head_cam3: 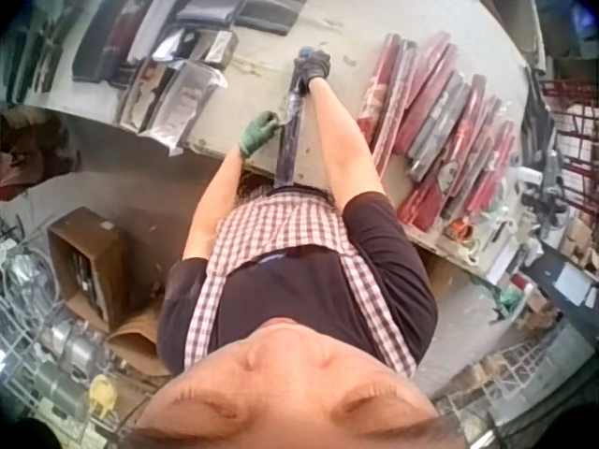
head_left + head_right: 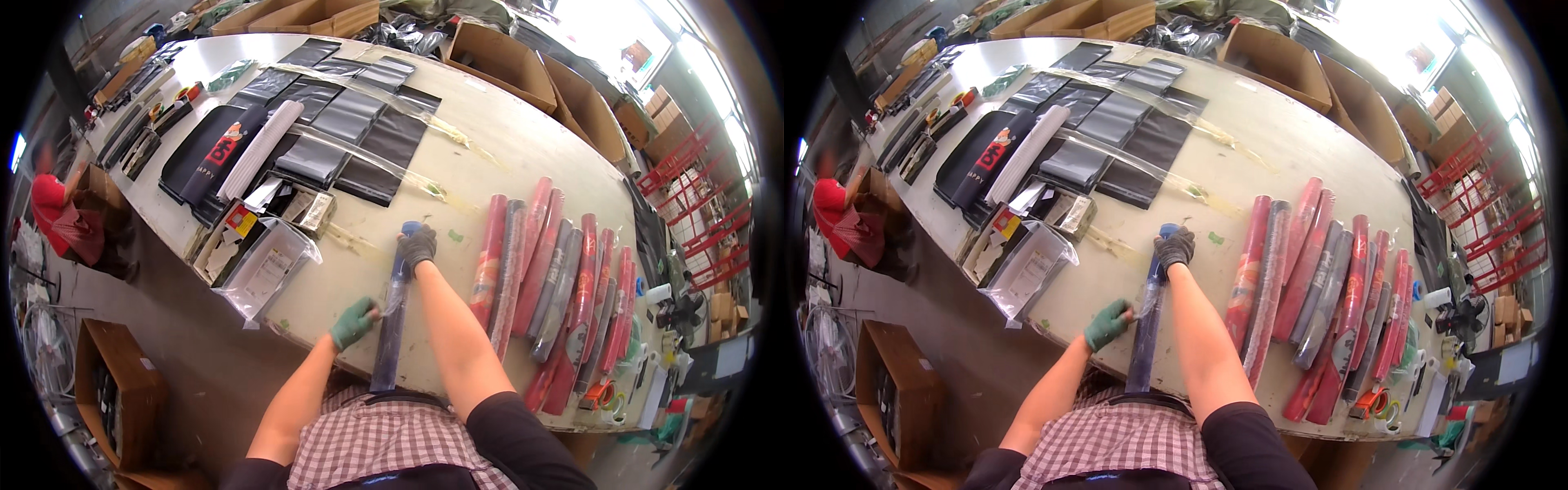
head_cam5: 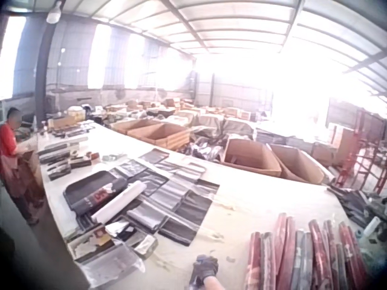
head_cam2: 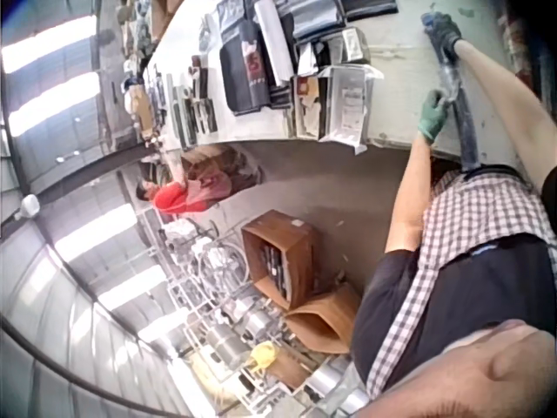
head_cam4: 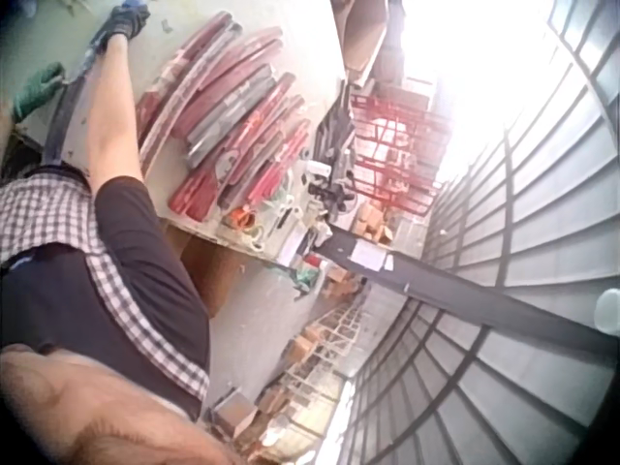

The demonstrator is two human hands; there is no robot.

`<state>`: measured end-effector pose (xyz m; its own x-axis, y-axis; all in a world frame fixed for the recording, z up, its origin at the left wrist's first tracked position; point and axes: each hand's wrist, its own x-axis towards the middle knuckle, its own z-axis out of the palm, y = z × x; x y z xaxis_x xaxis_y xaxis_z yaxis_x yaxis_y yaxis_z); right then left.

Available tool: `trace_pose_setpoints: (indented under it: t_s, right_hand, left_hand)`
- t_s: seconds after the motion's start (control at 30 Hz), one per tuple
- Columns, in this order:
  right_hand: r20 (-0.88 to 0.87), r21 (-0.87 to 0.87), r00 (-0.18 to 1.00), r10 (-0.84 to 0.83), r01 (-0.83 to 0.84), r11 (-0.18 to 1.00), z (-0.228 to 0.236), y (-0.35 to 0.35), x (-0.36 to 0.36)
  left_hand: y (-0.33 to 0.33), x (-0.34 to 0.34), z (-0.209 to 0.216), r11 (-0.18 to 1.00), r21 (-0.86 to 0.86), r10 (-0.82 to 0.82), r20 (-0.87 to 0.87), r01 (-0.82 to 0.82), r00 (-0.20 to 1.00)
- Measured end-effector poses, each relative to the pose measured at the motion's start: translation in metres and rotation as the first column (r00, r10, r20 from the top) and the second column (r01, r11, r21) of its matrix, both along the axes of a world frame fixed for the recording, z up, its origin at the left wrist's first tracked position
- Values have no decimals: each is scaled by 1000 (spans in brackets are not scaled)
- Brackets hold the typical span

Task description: The person unrolls several rolled-up mats from their plastic packaging on a large table. They handle each mat individually, removing the plastic wrap and unrolling the mat to reveal its design before placing it on the table. The mats vary in color and pattern, including red, blue, and black designs.

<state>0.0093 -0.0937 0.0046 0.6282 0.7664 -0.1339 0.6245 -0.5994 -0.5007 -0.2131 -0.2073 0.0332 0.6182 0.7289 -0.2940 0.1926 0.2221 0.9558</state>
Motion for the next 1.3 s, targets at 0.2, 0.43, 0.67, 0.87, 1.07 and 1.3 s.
trace_pose_setpoints:
  t_s: [0.2, 0.43, 0.67, 0.87, 1.07, 1.3]
  right_hand:
    - [9, 35, 999, 45, -45, 998, -9, 4, 2]
    - [138, -19, 985, -102, 106, 994, -11, 22, 9]
    - [-89, 44, 856, -510, 515, 856, 4, 15, 28]
    - [-281, 280, 863, -420, 492, 824, 17, -18, 10]
    - [-11, 629, 771, 637, -490, 604, 12, -69, 0]
    - [151, 546, 737, 659, -617, 566, 57, -93, -2]
  left_hand:
    - [-83, -82, -4, 982, -128, -138, -7, 136, 990]
    - [-185, -231, 31, 898, -414, 116, -106, -150, 987]
    - [-443, -513, -56, 515, 289, 596, -798, -807, 94]
    - [-369, -407, -21, 757, 398, 129, -869, -519, -478]
    - [-124, -112, 65, 509, 861, 679, -416, 21, 605]
    - [14, 24, 30, 736, 645, 503, -724, 204, 471]
